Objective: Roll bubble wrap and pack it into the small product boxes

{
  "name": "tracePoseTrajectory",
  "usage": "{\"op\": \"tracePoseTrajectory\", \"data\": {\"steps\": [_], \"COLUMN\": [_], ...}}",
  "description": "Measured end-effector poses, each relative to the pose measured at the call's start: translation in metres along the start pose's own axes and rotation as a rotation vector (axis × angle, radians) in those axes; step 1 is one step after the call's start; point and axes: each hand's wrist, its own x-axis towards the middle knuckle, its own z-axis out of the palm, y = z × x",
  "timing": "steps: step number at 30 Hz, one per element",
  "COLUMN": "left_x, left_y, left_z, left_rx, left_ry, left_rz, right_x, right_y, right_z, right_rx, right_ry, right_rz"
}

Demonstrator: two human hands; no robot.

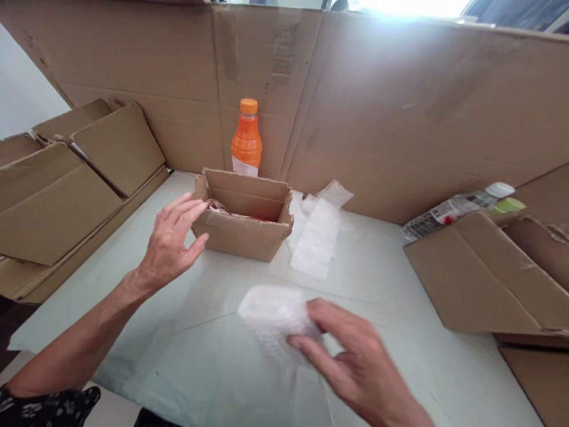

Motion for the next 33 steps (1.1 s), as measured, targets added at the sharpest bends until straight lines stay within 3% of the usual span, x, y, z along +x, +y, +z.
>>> {"op": "tracePoseTrajectory", "data": {"steps": [3,5,6,9,14,17,19,22,27,30,33], "left_x": [0.000,-0.007,-0.011,-0.018,-0.018,-0.018,-0.018,-0.018,-0.015,-0.016,-0.030], "left_y": [-0.008,-0.007,-0.006,-0.003,-0.003,-0.004,-0.004,-0.005,-0.001,0.000,-0.009], "left_z": [0.014,0.020,0.023,0.029,0.037,0.039,0.039,0.039,0.035,0.025,0.013], "left_rx": [0.005,-0.005,-0.010,-0.024,-0.036,-0.049,-0.051,-0.058,-0.054,-0.078,-0.145], "left_ry": [0.076,0.130,0.150,0.186,0.185,0.169,0.162,0.160,0.179,0.223,0.208], "left_rz": [0.045,0.045,0.036,0.012,-0.011,-0.023,-0.032,-0.037,-0.023,-0.076,-0.239], "right_x": [0.052,0.096,0.118,0.183,0.249,0.261,0.262,0.263,0.271,0.251,0.191], "right_y": [-0.003,-0.003,-0.002,0.006,0.020,0.026,0.031,0.035,0.026,0.017,0.021], "right_z": [-0.039,-0.045,-0.042,-0.011,0.055,0.070,0.070,0.070,0.069,0.037,-0.007], "right_rx": [-0.355,-0.560,-0.637,-0.816,-0.932,-0.925,-0.894,-0.744,-0.480,-0.525,-0.541], "right_ry": [0.351,0.426,0.398,0.105,-0.460,-0.650,-0.706,-0.741,-0.722,-0.568,-0.104], "right_rz": [-0.075,-0.148,-0.206,-0.313,-0.248,-0.226,-0.221,-0.186,0.013,-0.083,-0.106]}}
